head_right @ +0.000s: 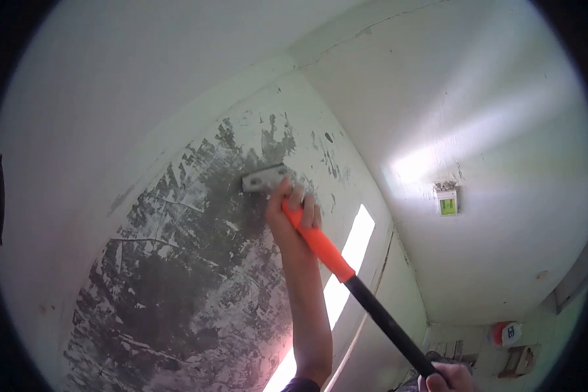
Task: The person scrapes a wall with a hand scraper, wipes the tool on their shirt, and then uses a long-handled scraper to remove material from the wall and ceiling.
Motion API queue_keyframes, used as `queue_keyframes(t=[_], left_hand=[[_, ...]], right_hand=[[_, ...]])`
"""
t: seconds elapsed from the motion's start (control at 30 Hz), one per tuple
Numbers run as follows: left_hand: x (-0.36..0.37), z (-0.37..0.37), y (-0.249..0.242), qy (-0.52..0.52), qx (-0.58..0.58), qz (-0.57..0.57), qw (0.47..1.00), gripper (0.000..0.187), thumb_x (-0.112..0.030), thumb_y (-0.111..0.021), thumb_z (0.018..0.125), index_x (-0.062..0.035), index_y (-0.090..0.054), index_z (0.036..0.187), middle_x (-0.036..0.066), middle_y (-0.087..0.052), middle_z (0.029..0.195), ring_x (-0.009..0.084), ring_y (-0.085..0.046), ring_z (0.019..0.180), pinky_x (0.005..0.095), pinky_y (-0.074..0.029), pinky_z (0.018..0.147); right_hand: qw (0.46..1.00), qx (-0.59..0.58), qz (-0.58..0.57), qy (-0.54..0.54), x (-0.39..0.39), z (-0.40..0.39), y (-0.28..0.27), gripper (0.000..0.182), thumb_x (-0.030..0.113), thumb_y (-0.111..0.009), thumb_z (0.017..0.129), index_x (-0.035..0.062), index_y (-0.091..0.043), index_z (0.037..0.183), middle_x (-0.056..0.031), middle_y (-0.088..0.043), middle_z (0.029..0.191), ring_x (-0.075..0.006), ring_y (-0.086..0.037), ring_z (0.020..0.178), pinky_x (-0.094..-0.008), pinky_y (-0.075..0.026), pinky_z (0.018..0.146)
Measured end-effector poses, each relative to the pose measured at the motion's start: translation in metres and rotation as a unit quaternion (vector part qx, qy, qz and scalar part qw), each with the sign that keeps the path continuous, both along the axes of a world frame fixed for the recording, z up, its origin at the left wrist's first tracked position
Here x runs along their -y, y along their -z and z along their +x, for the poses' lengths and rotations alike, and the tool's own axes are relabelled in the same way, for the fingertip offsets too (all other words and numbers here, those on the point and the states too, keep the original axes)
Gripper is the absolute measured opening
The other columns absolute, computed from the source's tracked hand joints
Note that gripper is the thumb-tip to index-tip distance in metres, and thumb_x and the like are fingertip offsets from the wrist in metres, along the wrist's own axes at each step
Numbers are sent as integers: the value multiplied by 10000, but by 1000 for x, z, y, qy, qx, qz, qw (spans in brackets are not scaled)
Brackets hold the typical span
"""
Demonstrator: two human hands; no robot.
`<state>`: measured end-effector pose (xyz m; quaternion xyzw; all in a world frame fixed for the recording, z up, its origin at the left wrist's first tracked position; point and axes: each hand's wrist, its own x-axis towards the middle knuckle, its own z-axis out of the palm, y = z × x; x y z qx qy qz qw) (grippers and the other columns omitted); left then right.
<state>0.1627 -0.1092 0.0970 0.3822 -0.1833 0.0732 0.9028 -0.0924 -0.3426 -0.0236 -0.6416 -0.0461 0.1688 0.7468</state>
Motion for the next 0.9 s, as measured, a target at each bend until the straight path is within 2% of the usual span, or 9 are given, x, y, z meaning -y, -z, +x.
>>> queue_keyframes(t=[0.2,0.3,0.47,0.53,0.6,0.67,0.73,0.8,0.9], left_hand=[[0,21,1,55,43,-9,998,285,-228,-520,943,-166,-379,703,-52,-328,538,91,-347,353,250,-319,325],[16,61,-26,27,31,-14,999,275,-208,-514,935,-166,-371,704,-55,-322,539,95,-349,349,249,-306,323],[24,48,-13,17,30,-41,999,266,-198,-512,921,-165,-360,705,-53,-325,543,104,-361,347,260,-282,339],[32,59,-22,18,0,-81,997,285,-152,-534,913,-150,-397,663,-47,-351,540,100,-334,351,248,-285,309],[33,59,-17,-43,-5,-89,995,274,-150,-524,915,-144,-415,664,-41,-358,536,105,-337,341,250,-280,293],[25,57,-5,20,45,-46,998,282,-212,-509,913,-161,-364,678,-55,-326,523,106,-363,338,257,-302,343],[32,64,-14,28,45,-40,998,267,-212,-518,909,-151,-366,698,-54,-333,532,105,-368,345,258,-325,353],[46,75,-30,-53,-5,-73,996,219,-197,-496,910,-141,-405,719,-50,-333,517,105,-376,309,260,-351,282],[25,57,-7,29,52,-58,997,213,-199,-503,912,-146,-408,729,-53,-340,530,99,-374,346,256,-343,347]], right_hand=[[999,-41,7,-18,13,13,-18,282,315,-450,1022,103,-536,857,71,-393,631,-51,-361,527,-220,-279,473],[995,-90,-34,-8,11,16,-36,290,356,-480,1009,108,-528,869,66,-410,624,-45,-379,524,-220,-288,460],[987,-132,-84,-21,36,26,-59,325,432,-458,1004,123,-555,985,82,-428,663,-36,-385,539,-201,-281,449],[980,-106,-122,113,27,25,-53,322,413,-438,1016,119,-570,999,86,-412,640,-36,-367,524,-194,-284,461],[979,-134,-131,74,31,21,-48,320,374,-454,1007,87,-592,979,57,-457,634,-51,-408,526,-207,-313,472],[977,-158,-145,12,43,27,-51,315,297,-487,988,23,-634,939,-3,-548,624,-83,-488,532,-233,-370,494],[973,-166,-160,8,41,29,-56,330,324,-490,990,28,-630,949,-7,-555,637,-84,-501,548,-232,-366,495],[973,-189,-130,-12,35,19,-43,336,322,-479,994,22,-612,922,-10,-534,629,-85,-494,545,-238,-376,489],[977,-175,-118,-33,47,32,-45,351,320,-463,1001,13,-584,881,-13,-503,617,-87,-483,541,-246,-391,481]])
